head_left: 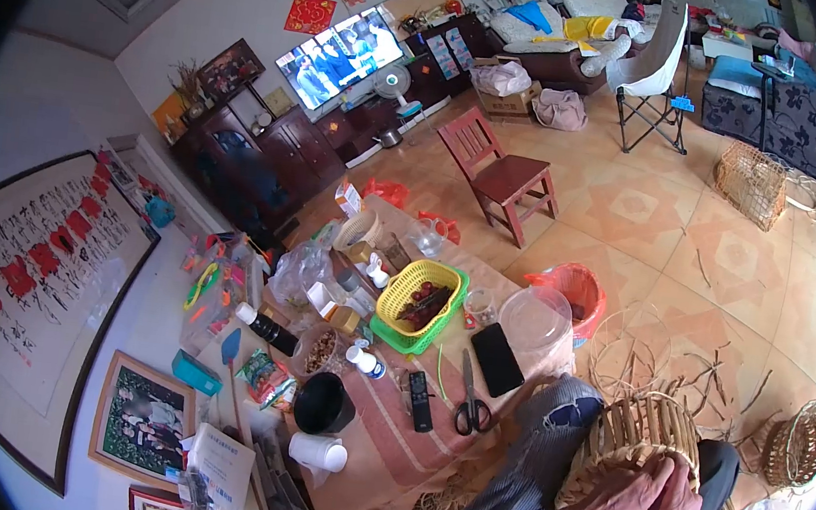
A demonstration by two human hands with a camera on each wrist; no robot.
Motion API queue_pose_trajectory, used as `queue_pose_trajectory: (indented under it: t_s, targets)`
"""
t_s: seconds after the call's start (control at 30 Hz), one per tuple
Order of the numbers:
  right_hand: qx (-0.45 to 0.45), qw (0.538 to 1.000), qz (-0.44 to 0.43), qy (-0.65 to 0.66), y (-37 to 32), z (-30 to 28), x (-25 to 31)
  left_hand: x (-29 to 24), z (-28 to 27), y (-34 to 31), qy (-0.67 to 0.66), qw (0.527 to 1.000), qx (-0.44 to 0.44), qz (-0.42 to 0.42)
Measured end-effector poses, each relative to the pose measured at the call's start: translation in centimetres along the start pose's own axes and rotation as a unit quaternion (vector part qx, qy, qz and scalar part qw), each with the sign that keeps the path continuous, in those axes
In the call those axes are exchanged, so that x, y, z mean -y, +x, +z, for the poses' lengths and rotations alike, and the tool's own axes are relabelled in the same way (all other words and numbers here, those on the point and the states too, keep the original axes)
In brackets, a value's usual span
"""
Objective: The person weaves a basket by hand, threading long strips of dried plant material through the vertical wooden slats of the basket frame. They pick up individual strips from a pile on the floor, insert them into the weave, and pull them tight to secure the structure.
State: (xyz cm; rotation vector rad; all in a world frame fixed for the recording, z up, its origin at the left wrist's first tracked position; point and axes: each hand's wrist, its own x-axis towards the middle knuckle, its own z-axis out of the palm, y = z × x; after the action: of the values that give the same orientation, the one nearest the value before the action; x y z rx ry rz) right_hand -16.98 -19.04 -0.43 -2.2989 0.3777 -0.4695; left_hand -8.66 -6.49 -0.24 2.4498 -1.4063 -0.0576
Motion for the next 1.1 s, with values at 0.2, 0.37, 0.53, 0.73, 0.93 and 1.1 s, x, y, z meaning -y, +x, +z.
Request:
queue_pose_trajectory:
  t_s: [0.2, 0.37, 0.53, 0.73, 0.93, 1.1]
  targets:
    - [-0.022, 0.999, -0.005, 0.044, 0.1, -0.7, 0.0, 1.0, -2.7, -1.0, -0.154, 0.982, -0.098, 0.050]
    - [-0.080, 0.990, 0.019, 0.118, -1.2, 0.6, -0.1, 1.6, -2.7, 0.0, -0.135, 0.990, -0.043, 0.003]
    - [-0.133, 0.928, 0.108, 0.332, -3.2, -0.2, -0.5, 1.9, -1.7, 0.5, -0.241, 0.969, -0.047, -0.010]
    - [-0.183, 0.745, 0.305, 0.564, -7.9, -3.5, -8.6, 3.0, -1.2, 0.8, -0.294, 0.949, -0.113, 0.030]
    - [-0.159, 0.637, 0.283, 0.699, -10.5, -4.9, -11.0, 7.6, -4.5, 0.8, -0.655, 0.730, -0.107, -0.162]
    - [-0.119, 0.891, 0.294, 0.326, -7.5, -6.5, -6.3, 13.4, -4.8, -1.9, -0.635, 0.737, -0.120, -0.198]
